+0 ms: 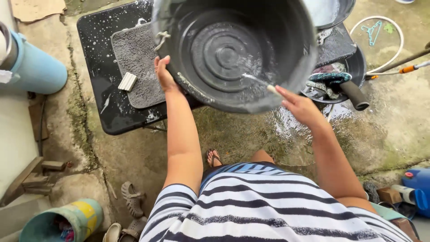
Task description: Scrubbing and rinsing a grey floor mat and a plastic basin outdoors.
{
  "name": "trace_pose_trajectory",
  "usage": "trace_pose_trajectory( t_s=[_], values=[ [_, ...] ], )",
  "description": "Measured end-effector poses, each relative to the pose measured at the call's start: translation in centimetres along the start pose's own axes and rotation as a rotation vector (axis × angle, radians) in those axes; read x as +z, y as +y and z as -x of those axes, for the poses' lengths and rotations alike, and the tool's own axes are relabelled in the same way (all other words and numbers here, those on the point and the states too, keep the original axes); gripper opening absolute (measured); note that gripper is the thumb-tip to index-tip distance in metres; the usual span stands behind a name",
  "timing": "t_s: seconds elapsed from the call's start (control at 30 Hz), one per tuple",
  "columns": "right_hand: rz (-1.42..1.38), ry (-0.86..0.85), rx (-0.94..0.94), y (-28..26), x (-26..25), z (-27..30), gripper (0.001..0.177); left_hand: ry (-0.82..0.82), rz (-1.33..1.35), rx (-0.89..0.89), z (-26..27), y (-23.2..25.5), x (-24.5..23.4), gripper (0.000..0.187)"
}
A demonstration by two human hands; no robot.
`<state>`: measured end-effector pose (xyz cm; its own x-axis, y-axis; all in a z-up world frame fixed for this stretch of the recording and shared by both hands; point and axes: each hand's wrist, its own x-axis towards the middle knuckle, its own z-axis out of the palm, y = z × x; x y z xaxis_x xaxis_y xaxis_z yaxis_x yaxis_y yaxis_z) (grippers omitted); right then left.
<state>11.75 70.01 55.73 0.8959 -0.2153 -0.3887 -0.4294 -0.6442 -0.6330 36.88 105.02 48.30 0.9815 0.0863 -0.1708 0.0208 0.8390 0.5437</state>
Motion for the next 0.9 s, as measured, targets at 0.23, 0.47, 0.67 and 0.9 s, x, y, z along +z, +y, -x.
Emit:
trace_pose_trajectory(
  t_s=[0.23,0.47,0.67,0.9],
  values=[
    [0.021,-0.130,0.131,-6.8,3.8,-1.7,0.059,0.057,-0.115,0.136,-2.9,-4.5,-3.8,0.031],
    [0.071,0.071,-0.453,-9.2,8.7,-6.3,0.058,0.020,-0.428,0.155,-0.3,-6.8,-5.8,0.066],
    [0.229,0.045,-0.195,-10.3,9.5,-8.7,0.051,0.119,-0.445,0.064,2.6,-6.3,-3.8,0.087],
    [0.213,0.256,-0.199,-4.8,5.8,-10.0,0.043,0.003,-0.126,0.126,-2.7,-5.2,-3.9,0.047]
  ],
)
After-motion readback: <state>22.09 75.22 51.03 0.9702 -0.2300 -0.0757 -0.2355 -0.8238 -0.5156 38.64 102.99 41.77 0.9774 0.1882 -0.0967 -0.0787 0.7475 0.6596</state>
